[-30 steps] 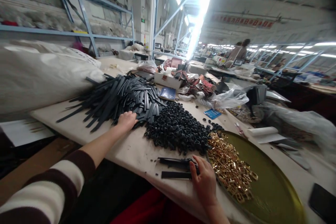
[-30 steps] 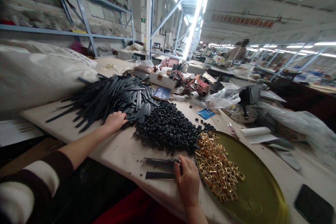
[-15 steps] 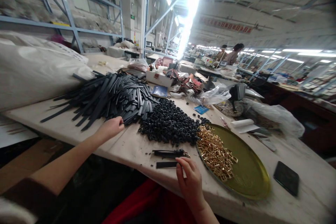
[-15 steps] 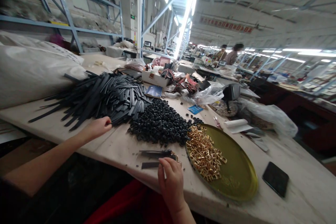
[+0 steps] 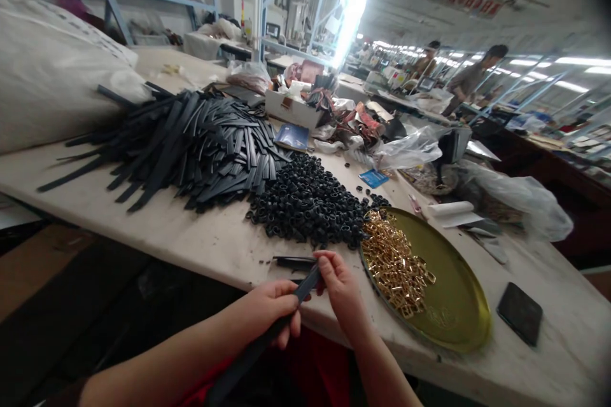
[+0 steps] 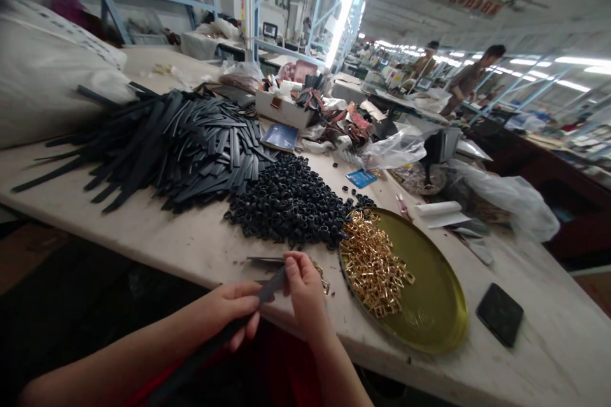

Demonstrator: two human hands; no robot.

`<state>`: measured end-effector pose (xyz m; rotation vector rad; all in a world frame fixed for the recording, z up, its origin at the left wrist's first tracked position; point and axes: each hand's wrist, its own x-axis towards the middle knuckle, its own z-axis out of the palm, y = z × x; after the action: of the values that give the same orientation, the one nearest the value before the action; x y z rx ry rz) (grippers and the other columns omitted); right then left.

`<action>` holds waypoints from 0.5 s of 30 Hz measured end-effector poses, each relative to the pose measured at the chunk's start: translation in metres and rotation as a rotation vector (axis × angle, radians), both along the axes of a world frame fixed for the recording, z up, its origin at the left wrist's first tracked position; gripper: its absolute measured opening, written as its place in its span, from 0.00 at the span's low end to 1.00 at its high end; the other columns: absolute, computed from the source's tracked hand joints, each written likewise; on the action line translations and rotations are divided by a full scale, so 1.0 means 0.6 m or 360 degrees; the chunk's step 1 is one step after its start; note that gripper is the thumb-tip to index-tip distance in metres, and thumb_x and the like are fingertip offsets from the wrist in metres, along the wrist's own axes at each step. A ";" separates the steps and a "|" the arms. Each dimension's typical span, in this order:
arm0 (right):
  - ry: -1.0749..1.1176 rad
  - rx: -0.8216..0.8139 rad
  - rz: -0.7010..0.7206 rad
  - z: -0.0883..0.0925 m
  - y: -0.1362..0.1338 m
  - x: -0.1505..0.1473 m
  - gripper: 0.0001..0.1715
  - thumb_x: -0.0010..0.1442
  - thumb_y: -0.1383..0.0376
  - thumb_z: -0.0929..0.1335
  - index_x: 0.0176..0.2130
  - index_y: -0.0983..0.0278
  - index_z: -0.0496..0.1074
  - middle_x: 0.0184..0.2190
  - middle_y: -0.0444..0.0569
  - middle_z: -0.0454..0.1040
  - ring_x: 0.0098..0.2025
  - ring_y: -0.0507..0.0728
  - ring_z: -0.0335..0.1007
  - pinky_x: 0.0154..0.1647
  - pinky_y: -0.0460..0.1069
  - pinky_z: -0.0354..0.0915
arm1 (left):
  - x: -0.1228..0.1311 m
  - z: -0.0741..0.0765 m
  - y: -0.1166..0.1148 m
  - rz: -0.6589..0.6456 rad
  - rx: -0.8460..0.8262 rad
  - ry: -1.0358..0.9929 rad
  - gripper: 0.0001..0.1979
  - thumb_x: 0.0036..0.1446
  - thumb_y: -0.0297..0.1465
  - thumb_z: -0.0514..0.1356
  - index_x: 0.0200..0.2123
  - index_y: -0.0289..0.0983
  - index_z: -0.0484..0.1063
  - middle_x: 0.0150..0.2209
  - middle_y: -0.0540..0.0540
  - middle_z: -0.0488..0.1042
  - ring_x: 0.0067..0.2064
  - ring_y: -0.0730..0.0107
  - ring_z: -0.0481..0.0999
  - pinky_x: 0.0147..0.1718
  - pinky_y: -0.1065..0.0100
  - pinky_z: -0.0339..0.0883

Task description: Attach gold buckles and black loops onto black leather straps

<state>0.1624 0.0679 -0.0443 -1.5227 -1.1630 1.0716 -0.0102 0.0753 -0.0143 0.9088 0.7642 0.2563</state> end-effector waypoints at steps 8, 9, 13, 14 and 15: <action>-0.1754 0.0353 0.0339 -0.031 0.105 0.117 0.12 0.55 0.71 0.61 0.40 0.64 0.68 0.39 0.52 0.67 0.39 0.57 0.66 0.39 0.49 0.61 | 0.027 -0.022 0.036 0.0236 -0.0200 -0.0014 0.13 0.47 0.31 0.53 0.38 0.34 0.64 0.17 0.52 0.70 0.13 0.81 0.62 0.10 0.80 0.50; -0.1828 0.0354 0.0383 -0.033 0.113 0.119 0.11 0.55 0.72 0.62 0.40 0.64 0.68 0.38 0.52 0.68 0.39 0.56 0.66 0.38 0.49 0.61 | 0.028 -0.025 0.040 0.0251 -0.0211 -0.0014 0.12 0.48 0.31 0.53 0.37 0.34 0.64 0.17 0.52 0.70 0.13 0.81 0.62 0.10 0.80 0.50; -0.2052 0.0368 0.0477 -0.032 0.130 0.119 0.06 0.56 0.70 0.62 0.34 0.64 0.68 0.34 0.51 0.68 0.35 0.56 0.65 0.34 0.48 0.59 | 0.032 -0.036 0.052 0.0249 -0.0224 -0.0037 0.10 0.49 0.31 0.52 0.36 0.34 0.64 0.18 0.52 0.70 0.13 0.81 0.62 0.10 0.81 0.51; -0.2088 0.0381 0.0496 -0.031 0.131 0.119 0.06 0.56 0.69 0.62 0.33 0.64 0.68 0.33 0.51 0.68 0.34 0.56 0.65 0.34 0.48 0.58 | 0.033 -0.037 0.054 0.0243 -0.0219 -0.0028 0.10 0.49 0.31 0.52 0.35 0.34 0.64 0.18 0.52 0.70 0.13 0.81 0.62 0.11 0.81 0.51; -0.2107 0.0396 0.0513 -0.030 0.132 0.120 0.07 0.57 0.69 0.62 0.31 0.64 0.68 0.32 0.50 0.68 0.33 0.55 0.64 0.33 0.48 0.57 | 0.034 -0.038 0.056 0.0238 -0.0214 -0.0011 0.09 0.49 0.31 0.52 0.35 0.34 0.64 0.18 0.52 0.70 0.13 0.81 0.62 0.11 0.81 0.52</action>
<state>0.2343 0.1468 -0.0625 -1.8608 -2.3557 -0.0868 0.0103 0.1088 -0.0368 0.7248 0.8341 0.3351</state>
